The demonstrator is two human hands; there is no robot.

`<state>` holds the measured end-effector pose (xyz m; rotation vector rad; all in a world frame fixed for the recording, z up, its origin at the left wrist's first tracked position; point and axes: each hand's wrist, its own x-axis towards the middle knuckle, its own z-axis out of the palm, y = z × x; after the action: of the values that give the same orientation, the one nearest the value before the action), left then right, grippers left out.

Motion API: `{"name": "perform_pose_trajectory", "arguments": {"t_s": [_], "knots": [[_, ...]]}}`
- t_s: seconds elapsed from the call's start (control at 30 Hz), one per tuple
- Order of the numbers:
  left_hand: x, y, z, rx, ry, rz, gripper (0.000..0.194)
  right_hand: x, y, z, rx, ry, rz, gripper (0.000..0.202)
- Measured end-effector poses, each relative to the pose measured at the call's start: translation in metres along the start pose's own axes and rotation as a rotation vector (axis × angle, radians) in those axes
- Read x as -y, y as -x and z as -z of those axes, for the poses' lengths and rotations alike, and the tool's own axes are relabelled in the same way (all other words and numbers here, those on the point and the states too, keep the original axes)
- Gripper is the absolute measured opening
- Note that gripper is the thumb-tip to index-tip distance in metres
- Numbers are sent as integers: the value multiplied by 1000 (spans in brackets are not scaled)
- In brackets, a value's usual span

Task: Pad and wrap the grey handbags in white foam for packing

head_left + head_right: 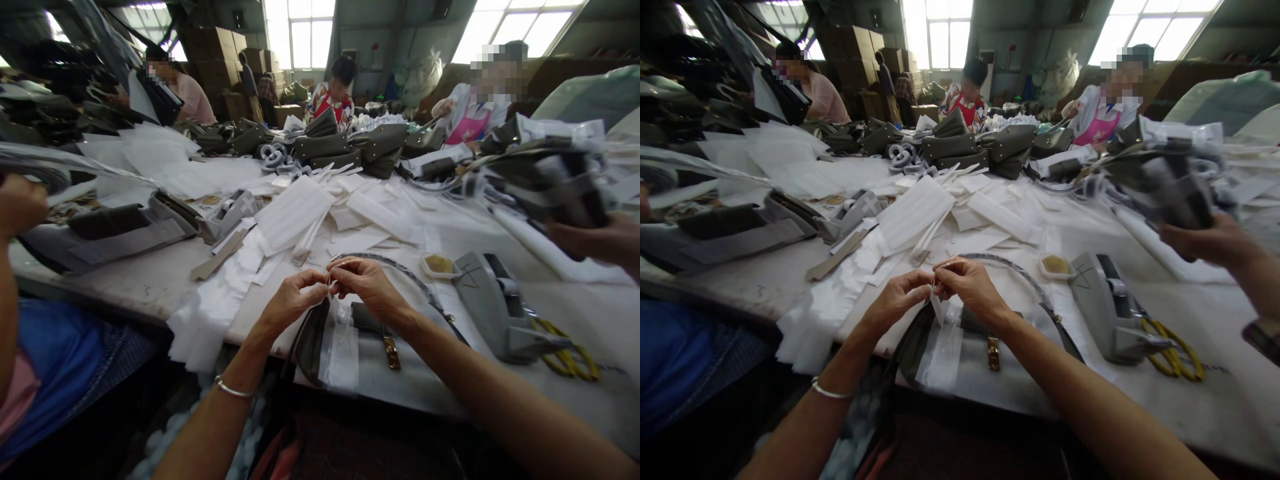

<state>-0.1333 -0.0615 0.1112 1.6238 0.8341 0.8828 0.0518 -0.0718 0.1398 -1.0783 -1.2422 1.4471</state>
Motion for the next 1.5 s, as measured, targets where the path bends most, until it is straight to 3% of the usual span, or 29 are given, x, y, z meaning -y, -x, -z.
{"name": "perform_pose_trajectory", "arguments": {"t_s": [0.27,0.5,0.67,0.77,0.9,0.97,1.13,1.2,1.3,1.43,1.5], "knots": [[5,3,-6,-61,228,123,38,4,2,-5,10,-180,-105,27],[7,3,-5,-192,260,78,25,7,7,-1,74,-410,-263,29],[4,2,-5,-209,244,48,20,7,12,3,229,-367,-339,38],[4,0,-6,-288,263,46,22,3,14,4,293,-281,-370,32],[8,-2,-6,-375,284,63,24,1,17,6,241,-226,-307,35],[8,-1,-6,-323,262,30,25,4,19,8,204,-214,-254,35],[-6,3,-9,23,277,-94,50,22,24,8,245,-97,-141,30],[-14,4,-12,105,233,-100,59,30,28,5,248,-21,-97,30],[-24,4,-19,135,135,-128,61,40,33,1,192,70,-78,31],[-29,4,-32,125,19,-97,28,47,40,2,103,162,-45,29],[-29,4,-38,150,16,-41,30,47,41,7,51,185,48,25]]}}
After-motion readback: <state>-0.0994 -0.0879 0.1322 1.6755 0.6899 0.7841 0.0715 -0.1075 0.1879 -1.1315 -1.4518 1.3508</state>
